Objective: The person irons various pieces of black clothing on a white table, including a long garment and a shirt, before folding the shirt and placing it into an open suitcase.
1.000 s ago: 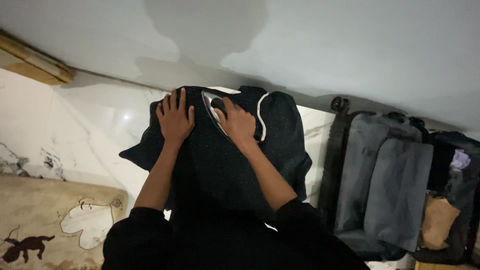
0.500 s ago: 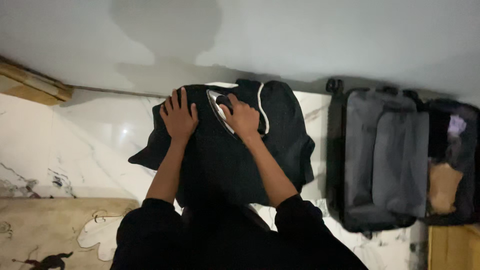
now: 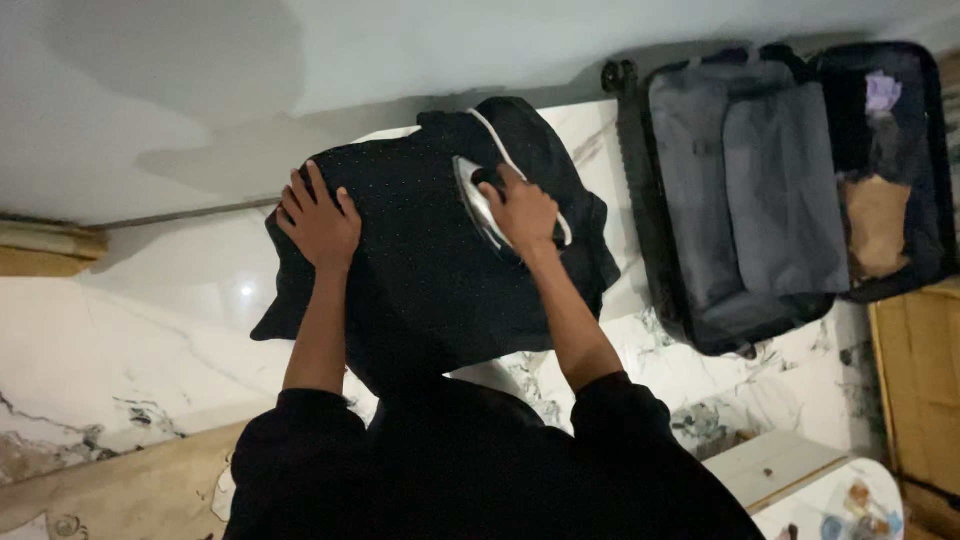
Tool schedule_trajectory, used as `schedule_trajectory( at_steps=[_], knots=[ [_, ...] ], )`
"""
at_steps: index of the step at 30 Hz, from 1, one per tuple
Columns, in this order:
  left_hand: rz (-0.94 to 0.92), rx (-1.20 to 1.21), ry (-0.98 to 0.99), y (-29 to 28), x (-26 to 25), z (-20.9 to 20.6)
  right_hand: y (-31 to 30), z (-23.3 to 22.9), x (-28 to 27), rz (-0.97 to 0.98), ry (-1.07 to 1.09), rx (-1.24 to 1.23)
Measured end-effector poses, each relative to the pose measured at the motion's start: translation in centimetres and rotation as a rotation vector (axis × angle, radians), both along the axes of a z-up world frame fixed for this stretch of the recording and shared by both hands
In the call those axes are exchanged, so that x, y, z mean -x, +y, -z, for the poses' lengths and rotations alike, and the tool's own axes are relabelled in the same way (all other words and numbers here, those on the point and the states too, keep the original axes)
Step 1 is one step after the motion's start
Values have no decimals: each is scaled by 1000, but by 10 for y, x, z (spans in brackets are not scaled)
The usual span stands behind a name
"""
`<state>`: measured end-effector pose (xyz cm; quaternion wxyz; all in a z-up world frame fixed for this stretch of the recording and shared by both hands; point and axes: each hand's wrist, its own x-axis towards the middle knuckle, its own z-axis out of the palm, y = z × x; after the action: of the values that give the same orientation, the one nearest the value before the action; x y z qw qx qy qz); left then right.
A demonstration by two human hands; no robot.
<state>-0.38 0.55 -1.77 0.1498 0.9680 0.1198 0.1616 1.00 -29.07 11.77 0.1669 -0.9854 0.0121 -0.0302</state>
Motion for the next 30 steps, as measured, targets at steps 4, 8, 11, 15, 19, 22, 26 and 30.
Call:
schedule_trajectory(
  at_steps=[4,8,11,15,19,22,26,30],
  knots=[
    [3,17,31,0,-1,-2,-27,5,-1,143,-13,83],
    [5,34,59,0,-3,-5,-38,14,-4,202,10,125],
    [5,35,82,0,-1,-6,-39,21,-3,173,-88,128],
    [2,41,86,-1,0,0,-42,26,-3,164,-109,131],
    [54,13,94,-7,-8,5,-44,27,-5,157,-120,132],
    [197,47,132,-36,-18,9,-44,28,-4,159,-95,127],
    [366,104,237,-116,-33,10,-50,18,-8,136,-30,55],
    [320,120,241,-174,-66,3,-58,2,-15,129,-70,-14]
  ],
)
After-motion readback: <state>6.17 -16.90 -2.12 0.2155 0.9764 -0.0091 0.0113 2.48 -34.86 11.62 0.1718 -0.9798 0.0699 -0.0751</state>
